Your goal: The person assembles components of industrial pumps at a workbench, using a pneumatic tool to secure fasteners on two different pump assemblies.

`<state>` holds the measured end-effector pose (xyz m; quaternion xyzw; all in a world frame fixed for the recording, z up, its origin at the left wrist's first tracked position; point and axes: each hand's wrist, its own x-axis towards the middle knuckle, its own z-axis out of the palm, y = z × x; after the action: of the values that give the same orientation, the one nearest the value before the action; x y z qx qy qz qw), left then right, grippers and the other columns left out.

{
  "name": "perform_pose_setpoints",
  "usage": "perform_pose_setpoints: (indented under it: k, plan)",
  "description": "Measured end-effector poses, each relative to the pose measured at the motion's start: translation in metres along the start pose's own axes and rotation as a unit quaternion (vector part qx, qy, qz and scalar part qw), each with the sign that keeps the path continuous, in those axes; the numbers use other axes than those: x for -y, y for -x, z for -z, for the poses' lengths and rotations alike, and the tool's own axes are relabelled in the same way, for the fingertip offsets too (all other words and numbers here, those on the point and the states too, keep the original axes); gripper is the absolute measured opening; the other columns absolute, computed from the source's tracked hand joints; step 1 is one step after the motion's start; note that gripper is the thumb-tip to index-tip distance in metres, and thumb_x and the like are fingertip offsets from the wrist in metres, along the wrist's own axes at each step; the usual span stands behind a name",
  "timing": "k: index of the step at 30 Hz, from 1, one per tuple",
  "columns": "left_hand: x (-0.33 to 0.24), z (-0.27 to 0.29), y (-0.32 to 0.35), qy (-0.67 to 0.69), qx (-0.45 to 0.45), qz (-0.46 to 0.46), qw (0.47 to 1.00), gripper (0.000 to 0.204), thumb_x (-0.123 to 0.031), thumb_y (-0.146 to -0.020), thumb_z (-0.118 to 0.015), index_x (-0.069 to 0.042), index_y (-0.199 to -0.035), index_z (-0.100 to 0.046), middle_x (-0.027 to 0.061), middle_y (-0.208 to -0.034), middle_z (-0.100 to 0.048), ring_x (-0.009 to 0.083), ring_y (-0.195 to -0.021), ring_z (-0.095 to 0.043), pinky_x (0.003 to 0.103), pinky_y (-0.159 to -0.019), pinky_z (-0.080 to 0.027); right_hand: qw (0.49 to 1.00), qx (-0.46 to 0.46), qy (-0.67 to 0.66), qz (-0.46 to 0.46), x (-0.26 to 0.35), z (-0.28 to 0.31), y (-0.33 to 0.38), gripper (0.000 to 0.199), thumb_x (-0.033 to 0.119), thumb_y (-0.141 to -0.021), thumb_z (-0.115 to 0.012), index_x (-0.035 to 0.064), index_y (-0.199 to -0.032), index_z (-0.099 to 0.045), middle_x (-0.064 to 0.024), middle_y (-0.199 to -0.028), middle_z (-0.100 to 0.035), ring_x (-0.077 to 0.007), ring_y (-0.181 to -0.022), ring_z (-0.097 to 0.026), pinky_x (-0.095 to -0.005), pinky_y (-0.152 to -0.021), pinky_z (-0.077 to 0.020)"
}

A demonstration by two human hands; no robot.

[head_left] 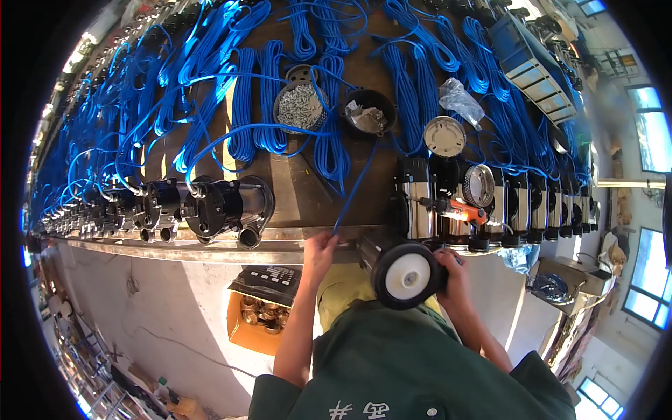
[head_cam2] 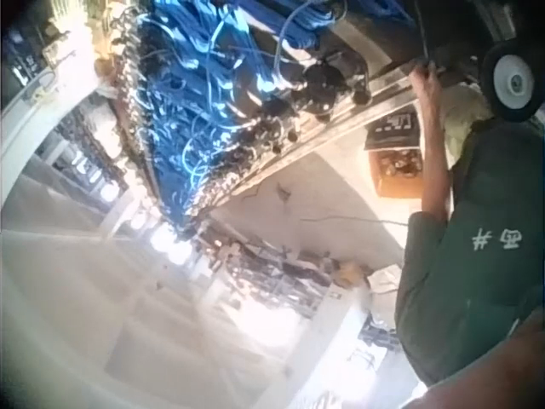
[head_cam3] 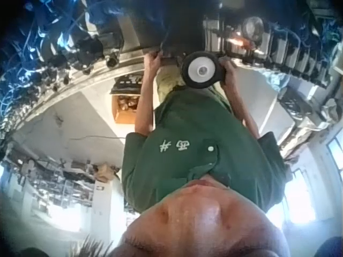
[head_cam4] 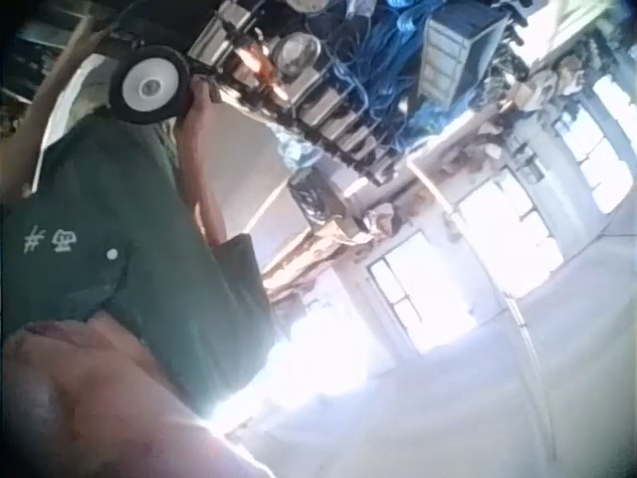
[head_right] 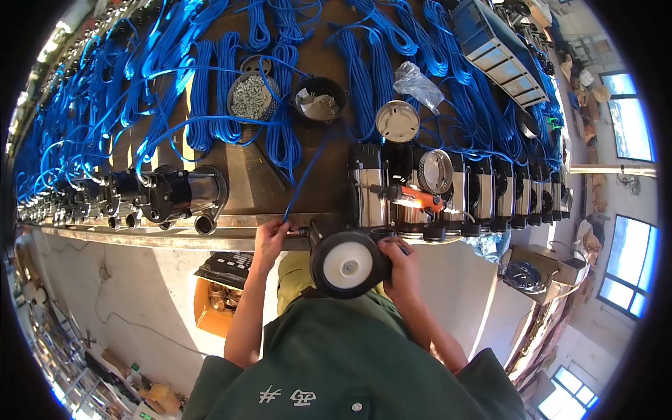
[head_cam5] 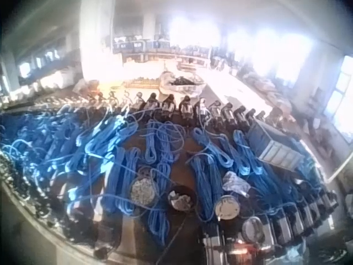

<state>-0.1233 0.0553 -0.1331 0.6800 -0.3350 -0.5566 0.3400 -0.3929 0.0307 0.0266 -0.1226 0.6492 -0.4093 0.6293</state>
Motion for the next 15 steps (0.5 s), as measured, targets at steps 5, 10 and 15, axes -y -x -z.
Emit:
perform_pose_setpoints:
  k: [5, 10, 15]
  plan:
    - [-0.046, -0.009, -0.007, -0.178, -0.125, -0.141, 0.966, 0.023, -0.023, -0.082, -0.067, 0.000, -0.088, -0.069, 0.0158, -0.077, -0.064, 0.0242, -0.070, -0.063, 0.035, -0.066, -0.049, 0.998, -0.026, 0.054, 0.026, 0.006, -0.016, -0.002, 0.010, 0.011, -0.080, -0.062, 0.0012, -0.079, -0.060, -0.0041, -0.073, -0.059, -0.0124, -0.064, -0.055, -0.0253, -0.061, -0.0460]
    - [-0.123, -0.067, -0.041, -0.152, 0.113, -0.118, 0.975, 0.058, -0.052, -0.067, -0.075, 0.004, -0.081, -0.068, 0.0190, -0.082, -0.066, 0.0263, -0.070, -0.064, 0.036, -0.067, -0.049, 0.996, 0.057, 0.067, 0.006, 0.014, -0.005, 0.002, 0.026, 0.023, -0.088, -0.061, 0.0017, -0.103, -0.061, -0.0047, -0.089, -0.063, -0.0118, -0.077, -0.059, -0.0253, -0.068, -0.0473]
    - [-0.104, -0.088, -0.069, -0.083, 0.232, -0.018, 0.969, 0.049, -0.037, -0.072, -0.075, 0.008, -0.089, -0.067, 0.0123, -0.079, -0.066, 0.0183, -0.068, -0.061, 0.032, -0.064, -0.048, 0.967, 0.085, 0.146, 0.192, 0.040, 0.062, 0.011, 0.043, 0.032, -0.092, -0.054, 0.0030, -0.123, -0.051, -0.0074, -0.108, -0.063, -0.0131, -0.103, -0.055, -0.0265, -0.082, -0.0439]
